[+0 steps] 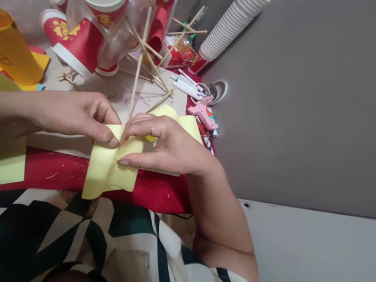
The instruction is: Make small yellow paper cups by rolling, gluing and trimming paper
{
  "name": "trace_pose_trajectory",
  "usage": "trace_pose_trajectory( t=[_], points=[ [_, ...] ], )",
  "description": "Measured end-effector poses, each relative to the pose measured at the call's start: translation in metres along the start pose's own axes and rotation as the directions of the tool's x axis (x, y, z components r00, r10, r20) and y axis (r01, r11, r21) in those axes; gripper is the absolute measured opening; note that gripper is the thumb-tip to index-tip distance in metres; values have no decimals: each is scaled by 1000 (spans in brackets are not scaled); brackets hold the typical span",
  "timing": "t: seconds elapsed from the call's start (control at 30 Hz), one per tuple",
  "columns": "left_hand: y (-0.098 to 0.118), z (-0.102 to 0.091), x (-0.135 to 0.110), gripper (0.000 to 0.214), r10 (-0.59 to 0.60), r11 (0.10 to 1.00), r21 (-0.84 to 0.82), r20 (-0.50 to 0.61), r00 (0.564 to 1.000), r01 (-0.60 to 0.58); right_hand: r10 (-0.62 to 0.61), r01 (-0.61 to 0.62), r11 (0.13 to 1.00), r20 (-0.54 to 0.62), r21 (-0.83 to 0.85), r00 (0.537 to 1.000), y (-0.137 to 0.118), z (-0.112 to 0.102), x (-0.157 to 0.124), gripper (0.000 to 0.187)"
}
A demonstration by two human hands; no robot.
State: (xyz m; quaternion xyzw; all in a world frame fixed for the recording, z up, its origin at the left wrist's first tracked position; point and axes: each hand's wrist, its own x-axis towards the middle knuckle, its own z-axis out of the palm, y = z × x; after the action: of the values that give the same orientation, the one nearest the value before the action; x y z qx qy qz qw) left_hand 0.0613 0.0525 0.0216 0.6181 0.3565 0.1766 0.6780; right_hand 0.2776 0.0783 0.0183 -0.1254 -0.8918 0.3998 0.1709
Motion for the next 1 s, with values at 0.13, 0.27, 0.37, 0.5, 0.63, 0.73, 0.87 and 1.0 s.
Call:
trace_pose_trajectory(
  t=[0.13, 0.27, 0.37, 0.5, 0.63, 0.73, 0.87, 1.0],
  points=[
    [-2, -1, 1, 23, 31, 999, 41, 33, 999, -33, 36, -37, 999, -25, -26, 999, 0, 3, -1, 19],
    [-4, 0, 2, 26, 33, 998, 61, 43, 999, -36, 33, -33, 999, -18, -22, 999, 1, 6, 1, 14],
    [-6, -1, 4, 27, 30, 997, 74, 14, 999, -31, 14, -14, 1000, 8, -17, 1000, 0, 6, 3, 11],
    [-8, -2, 5, 23, 52, 995, 81, 17, 998, -54, -16, 16, 1000, 28, 26, 999, -1, 3, 3, 7],
    [-6, 0, 5, 25, 26, 997, 67, -38, 999, -23, 22, -22, 1000, 25, 0, 999, 1, 4, 1, 10],
    [-7, 1, 5, 27, 14, 999, 31, -66, 998, -12, 34, -34, 999, -18, -34, 999, 2, 6, 0, 15],
    [-12, -1, 7, 22, 61, 997, 41, -43, 997, -59, 85, -85, 996, -38, 8, 996, 0, 6, 1, 13],
    [-12, -1, 6, 12, 223, 972, 141, -299, 928, -188, 278, -227, 951, -261, 209, 924, -1, 4, 1, 26]
  ],
)
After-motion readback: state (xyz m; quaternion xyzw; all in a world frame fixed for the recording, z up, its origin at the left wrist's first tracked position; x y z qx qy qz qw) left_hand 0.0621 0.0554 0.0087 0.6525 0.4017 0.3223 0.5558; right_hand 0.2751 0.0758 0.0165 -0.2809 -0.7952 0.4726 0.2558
